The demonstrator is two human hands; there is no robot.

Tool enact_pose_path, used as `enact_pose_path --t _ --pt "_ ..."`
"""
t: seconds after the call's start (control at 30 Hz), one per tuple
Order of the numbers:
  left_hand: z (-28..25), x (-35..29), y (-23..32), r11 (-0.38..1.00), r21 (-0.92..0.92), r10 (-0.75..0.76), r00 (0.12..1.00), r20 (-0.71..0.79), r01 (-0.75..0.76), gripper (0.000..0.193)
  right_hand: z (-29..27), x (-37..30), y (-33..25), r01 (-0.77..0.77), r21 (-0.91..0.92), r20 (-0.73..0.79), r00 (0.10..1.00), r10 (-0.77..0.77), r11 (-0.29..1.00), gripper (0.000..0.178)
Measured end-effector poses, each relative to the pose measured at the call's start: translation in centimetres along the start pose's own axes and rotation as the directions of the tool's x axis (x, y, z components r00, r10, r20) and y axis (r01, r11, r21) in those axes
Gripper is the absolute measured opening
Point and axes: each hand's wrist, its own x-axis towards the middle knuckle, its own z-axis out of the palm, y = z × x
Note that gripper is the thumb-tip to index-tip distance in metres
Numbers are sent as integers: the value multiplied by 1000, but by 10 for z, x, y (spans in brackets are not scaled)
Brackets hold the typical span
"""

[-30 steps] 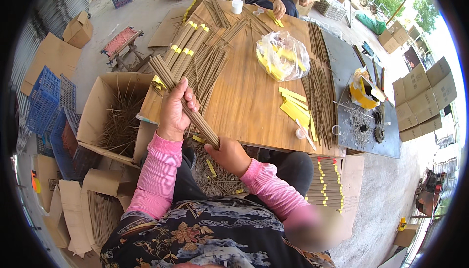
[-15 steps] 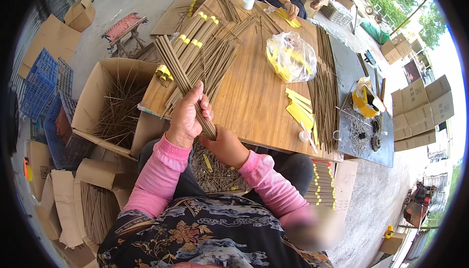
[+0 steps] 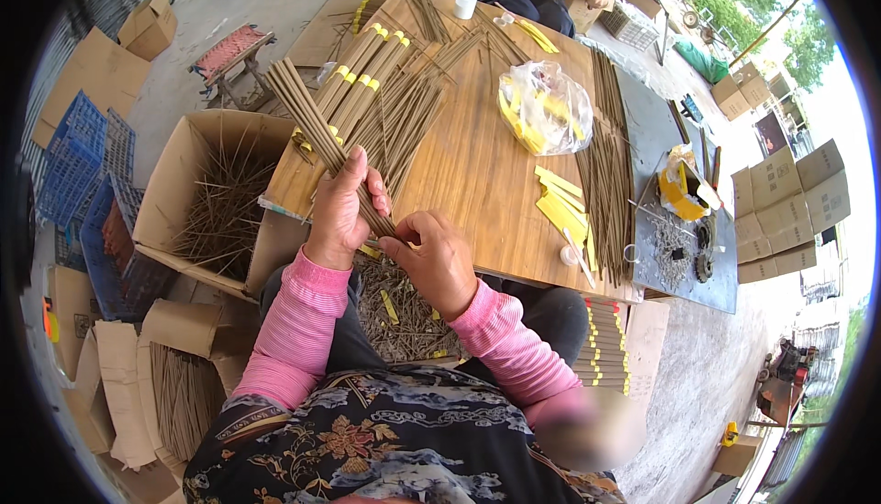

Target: The person gathers thin wooden sticks from a cardboard box, aligns them into bundles, and secures the ends with yellow tape. The person repeatedly picks up sticks, aligns them, and wraps tape around the bundle ends before placing the finished bundles on the table.

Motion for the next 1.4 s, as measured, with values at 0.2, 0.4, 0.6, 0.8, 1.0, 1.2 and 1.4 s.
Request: enact_pose_path --t 0.2,0.4,0.6,0.8,1.0,1.2,1.4 --pt "2 -1 2 1000 -16 -9 1000 23 9 35 -1 0 -3 -129 73 38 991 126 989 22" --pt "2 0 2 1000 1 14 1000 22 -14 36 -2 2 -4 -58 -42 31 998 59 997 21" --pt "0 -1 1 999 26 18 999 28 -19 37 -4 4 -8 -97 -18 68 993 98 995 21" --pt "-1 0 2 1000 -8 -1 1000 18 1 35 -3 5 -3 -166 137 100 983 153 977 20" --pt "-4 2 4 995 -87 -56 998 -3 55 34 -17 8 -10 -258 140 250 943 218 956 20" --pt "-23 15 23 988 -155 5 999 -35 -10 40 -46 -11 -3 -287 104 426 878 218 952 20" --pt "-51 25 50 953 -263 129 987 -90 -149 34 -112 -56 13 -543 104 617 693 374 833 16"
